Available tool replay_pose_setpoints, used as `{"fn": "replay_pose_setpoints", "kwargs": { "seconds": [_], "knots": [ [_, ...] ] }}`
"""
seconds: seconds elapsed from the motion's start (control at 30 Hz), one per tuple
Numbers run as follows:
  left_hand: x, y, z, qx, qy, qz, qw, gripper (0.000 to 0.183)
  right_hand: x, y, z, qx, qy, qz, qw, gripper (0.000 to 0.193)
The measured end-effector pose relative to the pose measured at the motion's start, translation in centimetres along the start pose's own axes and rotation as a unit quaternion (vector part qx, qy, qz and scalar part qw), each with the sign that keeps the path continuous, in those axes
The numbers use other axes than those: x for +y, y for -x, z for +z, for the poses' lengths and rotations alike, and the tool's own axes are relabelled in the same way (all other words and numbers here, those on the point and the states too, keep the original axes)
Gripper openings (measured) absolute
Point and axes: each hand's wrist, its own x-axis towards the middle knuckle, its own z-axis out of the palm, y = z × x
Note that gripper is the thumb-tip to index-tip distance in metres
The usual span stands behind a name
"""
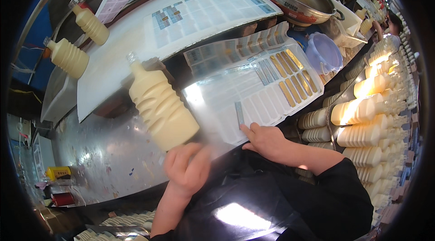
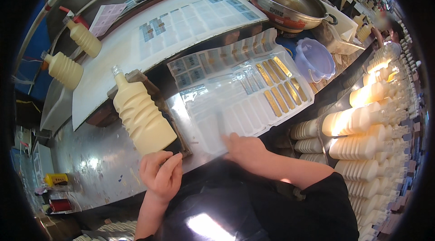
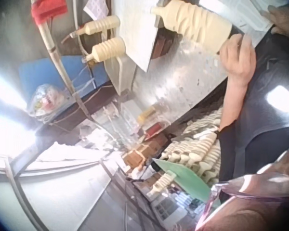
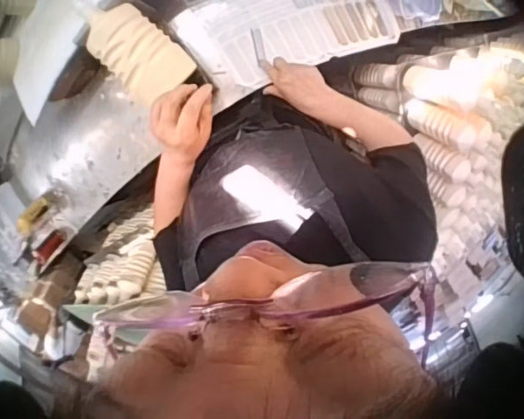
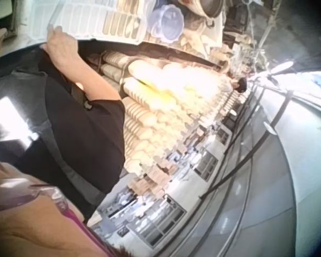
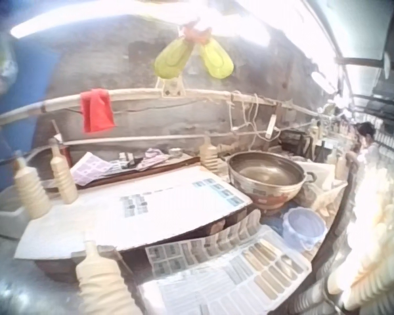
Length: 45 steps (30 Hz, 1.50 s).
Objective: The person applies adhesive labels to the neck and body of a white plastic bottle, smoothing each label with a small tool. The person then places the labeled bottle aside and picks up another bottle to repeat the process.
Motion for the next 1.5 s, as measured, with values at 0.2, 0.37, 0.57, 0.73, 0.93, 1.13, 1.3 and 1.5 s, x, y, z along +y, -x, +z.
{"fn": "replay_pose_setpoints", "kwargs": {
  "seconds": [0.2,0.37,0.57,0.73,0.93,1.13,1.3,1.5],
  "knots": [
    [0.4,-0.6,-0.3,0.042,0.084,-0.06,0.994,0.022,1.7,1.5,2.2,0.14,-0.001,-0.104,0.985,0.02],
    [1.1,-1.1,-0.9,0.008,0.103,-0.129,0.986,0.031,-1.3,-1.3,-0.6,0.035,-0.464,0.157,0.871,0.013],
    [1.1,-2.3,-1.7,0.043,-0.055,-0.124,0.99,0.041,-8.5,-5.9,-8.0,0.001,-0.638,0.118,0.761,0.024],
    [-0.5,-2.7,-2.7,0.134,-0.131,-0.12,0.975,0.022,-11.6,-7.7,-10.1,0.016,-0.584,0.021,0.811,0.031],
    [-2.6,-2.7,-4.0,0.187,0.069,-0.248,0.948,0.014,-10.9,-11.3,-10.7,0.094,-0.465,-0.081,0.877,0.047],
    [-6.3,-4.2,-3.7,0.26,0.379,-0.42,0.782,0.003,-9.1,-16.8,-8.8,-0.063,-0.641,0.034,0.764,0.019],
    [-9.9,-4.7,-1.5,0.28,0.354,-0.443,0.774,0.002,-8.3,-20.4,-9.5,0.076,-0.514,-0.041,0.853,0.018],
    [-12.8,-3.2,0.3,0.265,0.337,-0.471,0.771,0.008,-7.9,-22.3,-7.7,0.13,-0.465,0.005,0.876,0.014]
  ]
}}
